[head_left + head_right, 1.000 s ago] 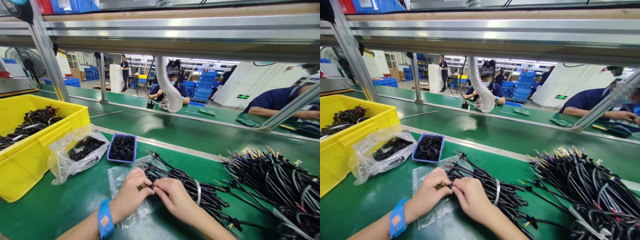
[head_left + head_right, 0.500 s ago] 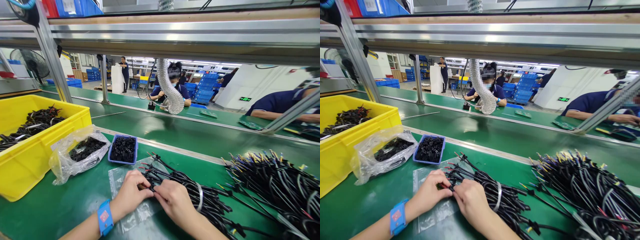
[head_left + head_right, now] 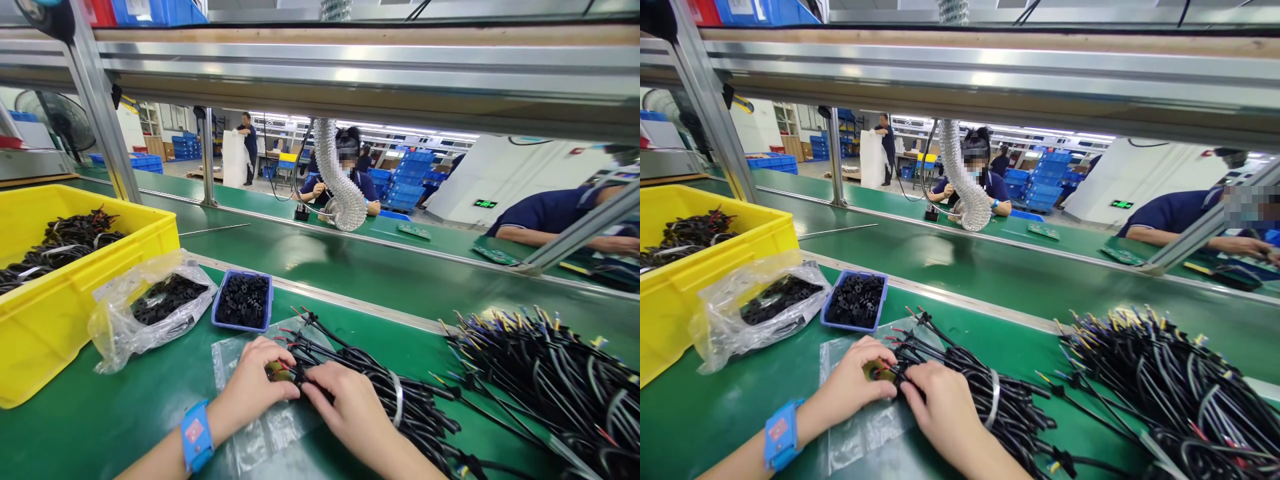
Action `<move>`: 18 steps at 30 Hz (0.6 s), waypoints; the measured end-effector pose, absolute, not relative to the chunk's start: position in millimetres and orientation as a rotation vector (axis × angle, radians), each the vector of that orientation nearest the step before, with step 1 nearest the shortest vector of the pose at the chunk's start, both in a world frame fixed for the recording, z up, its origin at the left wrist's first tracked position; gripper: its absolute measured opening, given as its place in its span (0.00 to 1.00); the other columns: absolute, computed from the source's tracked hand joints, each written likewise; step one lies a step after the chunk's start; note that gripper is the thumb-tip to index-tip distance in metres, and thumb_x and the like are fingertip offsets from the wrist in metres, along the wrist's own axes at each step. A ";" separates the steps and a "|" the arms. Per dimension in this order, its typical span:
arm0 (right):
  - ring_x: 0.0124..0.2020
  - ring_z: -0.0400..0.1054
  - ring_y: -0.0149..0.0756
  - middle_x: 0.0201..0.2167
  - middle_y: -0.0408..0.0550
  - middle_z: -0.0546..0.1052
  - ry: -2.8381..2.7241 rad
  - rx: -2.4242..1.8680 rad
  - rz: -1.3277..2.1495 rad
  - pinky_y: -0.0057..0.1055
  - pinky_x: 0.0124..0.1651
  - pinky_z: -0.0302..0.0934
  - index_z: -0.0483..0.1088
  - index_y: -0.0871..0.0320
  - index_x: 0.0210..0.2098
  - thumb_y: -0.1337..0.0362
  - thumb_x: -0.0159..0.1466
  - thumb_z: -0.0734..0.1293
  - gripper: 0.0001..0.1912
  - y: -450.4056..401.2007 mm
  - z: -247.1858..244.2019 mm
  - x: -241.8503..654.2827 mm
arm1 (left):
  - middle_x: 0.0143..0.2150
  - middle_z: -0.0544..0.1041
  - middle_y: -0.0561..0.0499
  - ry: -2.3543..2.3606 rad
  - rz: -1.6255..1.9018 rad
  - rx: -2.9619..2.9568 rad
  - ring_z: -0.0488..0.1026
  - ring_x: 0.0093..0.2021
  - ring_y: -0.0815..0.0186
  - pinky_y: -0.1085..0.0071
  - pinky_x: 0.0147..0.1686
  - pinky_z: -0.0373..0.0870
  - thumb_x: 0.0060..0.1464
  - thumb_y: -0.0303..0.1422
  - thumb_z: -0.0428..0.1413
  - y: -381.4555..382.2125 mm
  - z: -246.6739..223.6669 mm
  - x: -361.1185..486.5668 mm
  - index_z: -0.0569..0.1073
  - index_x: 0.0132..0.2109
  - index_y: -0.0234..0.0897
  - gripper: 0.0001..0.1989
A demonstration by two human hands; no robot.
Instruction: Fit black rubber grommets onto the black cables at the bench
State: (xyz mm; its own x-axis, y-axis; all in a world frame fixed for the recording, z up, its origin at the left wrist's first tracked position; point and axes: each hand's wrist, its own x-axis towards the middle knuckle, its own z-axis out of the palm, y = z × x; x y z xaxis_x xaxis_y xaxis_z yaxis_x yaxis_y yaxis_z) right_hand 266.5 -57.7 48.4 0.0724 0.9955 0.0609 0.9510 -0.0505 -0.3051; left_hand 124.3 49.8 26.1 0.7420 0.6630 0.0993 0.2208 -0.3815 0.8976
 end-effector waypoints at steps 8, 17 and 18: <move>0.32 0.66 0.35 0.28 0.43 0.73 -1.991 -2.128 0.216 0.27 0.33 0.53 0.68 0.56 0.28 0.66 0.64 0.58 0.10 -59.9 48.0 264.4 | 0.37 0.72 0.51 0.691 0.570 1.875 0.67 0.42 0.59 0.65 0.46 0.61 0.37 0.24 0.61 50.7 21.7 126.0 0.74 0.35 0.39 0.14; 0.46 0.64 0.40 0.45 0.47 0.72 -1.999 -2.111 0.234 0.33 0.46 0.58 0.69 0.52 0.45 0.67 0.56 0.66 0.17 -66.8 81.8 274.2 | 0.44 0.72 0.48 0.662 0.828 1.706 0.67 0.46 0.60 0.64 0.49 0.60 0.46 0.32 0.57 57.6 22.1 119.4 0.66 0.51 0.40 0.23; 0.51 0.59 0.43 0.52 0.48 0.67 -2.007 -2.134 0.188 0.37 0.52 0.54 0.65 0.51 0.52 0.68 0.52 0.68 0.27 -69.8 88.0 280.7 | 0.45 0.71 0.47 0.685 0.891 1.678 0.67 0.47 0.60 0.64 0.50 0.59 0.48 0.36 0.56 60.4 19.9 118.4 0.64 0.52 0.39 0.22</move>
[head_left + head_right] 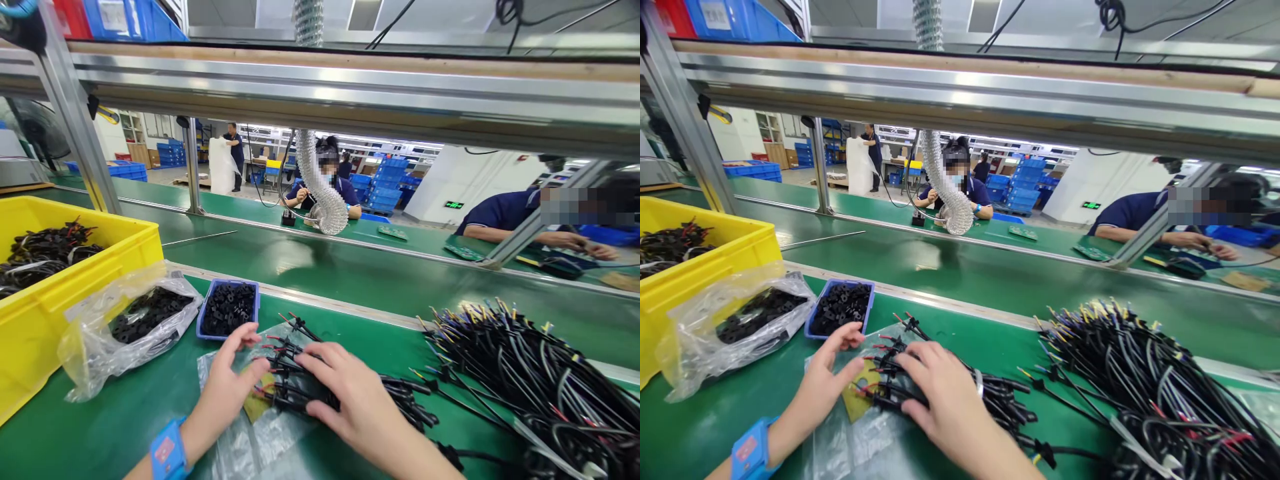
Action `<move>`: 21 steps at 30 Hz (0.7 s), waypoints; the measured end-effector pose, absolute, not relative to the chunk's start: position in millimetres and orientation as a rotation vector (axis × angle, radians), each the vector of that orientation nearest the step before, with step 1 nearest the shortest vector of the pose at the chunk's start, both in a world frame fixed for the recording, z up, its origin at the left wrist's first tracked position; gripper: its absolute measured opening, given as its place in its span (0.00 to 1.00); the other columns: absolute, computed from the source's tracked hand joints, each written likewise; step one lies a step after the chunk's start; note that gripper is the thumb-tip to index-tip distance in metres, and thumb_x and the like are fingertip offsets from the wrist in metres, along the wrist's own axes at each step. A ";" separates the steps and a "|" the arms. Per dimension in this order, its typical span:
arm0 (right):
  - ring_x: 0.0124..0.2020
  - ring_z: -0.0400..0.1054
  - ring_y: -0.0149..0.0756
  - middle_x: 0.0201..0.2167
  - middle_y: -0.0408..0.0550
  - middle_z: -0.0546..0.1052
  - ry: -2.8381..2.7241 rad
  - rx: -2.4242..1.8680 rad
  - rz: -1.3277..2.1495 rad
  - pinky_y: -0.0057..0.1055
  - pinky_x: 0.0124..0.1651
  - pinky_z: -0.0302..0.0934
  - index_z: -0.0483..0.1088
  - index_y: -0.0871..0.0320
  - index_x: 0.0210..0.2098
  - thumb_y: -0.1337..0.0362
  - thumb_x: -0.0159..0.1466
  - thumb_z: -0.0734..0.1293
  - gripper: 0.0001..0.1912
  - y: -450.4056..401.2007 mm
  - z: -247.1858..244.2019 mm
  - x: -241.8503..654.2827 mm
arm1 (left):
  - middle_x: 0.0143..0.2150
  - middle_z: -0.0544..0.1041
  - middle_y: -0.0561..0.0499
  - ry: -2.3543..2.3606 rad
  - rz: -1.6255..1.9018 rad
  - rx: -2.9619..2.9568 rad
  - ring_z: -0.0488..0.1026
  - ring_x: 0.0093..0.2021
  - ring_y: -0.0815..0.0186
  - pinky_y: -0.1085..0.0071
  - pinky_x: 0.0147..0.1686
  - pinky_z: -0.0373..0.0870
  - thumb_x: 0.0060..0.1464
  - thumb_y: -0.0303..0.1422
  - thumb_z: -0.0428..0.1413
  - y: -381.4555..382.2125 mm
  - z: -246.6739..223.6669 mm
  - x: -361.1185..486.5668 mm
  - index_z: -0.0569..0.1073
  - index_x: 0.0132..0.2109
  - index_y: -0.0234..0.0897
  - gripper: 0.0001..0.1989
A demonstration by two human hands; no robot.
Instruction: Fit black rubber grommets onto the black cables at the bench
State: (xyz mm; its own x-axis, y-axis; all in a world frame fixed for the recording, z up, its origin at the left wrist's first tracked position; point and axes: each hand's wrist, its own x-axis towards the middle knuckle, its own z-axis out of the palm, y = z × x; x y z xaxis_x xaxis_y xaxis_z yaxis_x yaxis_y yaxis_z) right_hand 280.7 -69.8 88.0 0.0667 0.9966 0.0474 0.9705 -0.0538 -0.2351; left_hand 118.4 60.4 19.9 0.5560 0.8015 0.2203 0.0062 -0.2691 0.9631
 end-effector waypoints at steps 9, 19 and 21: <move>0.53 0.60 0.51 0.58 0.52 0.60 -1.891 -2.293 0.643 0.42 0.53 0.54 0.44 0.48 0.63 0.63 0.40 0.75 0.56 -75.6 89.1 336.2 | 0.46 0.71 0.45 0.781 0.958 1.695 0.67 0.47 0.59 0.62 0.49 0.60 0.54 0.42 0.50 66.7 3.9 120.6 0.63 0.53 0.39 0.21; 0.59 0.52 0.44 0.59 0.52 0.59 -1.558 -1.928 0.637 0.39 0.61 0.42 0.52 0.59 0.61 0.70 0.44 0.68 0.45 -73.8 98.3 361.5 | 0.46 0.72 0.44 0.810 1.034 1.674 0.69 0.47 0.59 0.62 0.47 0.63 0.55 0.44 0.49 68.6 -1.8 119.8 0.62 0.54 0.38 0.23; 0.60 0.48 0.44 0.60 0.52 0.56 -1.521 -1.897 0.538 0.41 0.62 0.38 0.50 0.59 0.61 0.69 0.44 0.69 0.46 -76.1 104.8 364.0 | 0.47 0.72 0.44 0.811 1.024 1.680 0.69 0.47 0.59 0.61 0.48 0.64 0.55 0.45 0.49 70.1 -5.4 120.5 0.62 0.55 0.38 0.23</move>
State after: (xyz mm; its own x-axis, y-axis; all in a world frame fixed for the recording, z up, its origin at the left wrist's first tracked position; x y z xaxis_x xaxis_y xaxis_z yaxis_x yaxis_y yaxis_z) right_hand 364.0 -76.1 104.8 0.2469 0.9661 0.0749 0.7045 -0.1259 -0.6985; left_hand 120.5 70.1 -5.4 0.4239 0.8684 0.2572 0.0514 -0.3066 0.9504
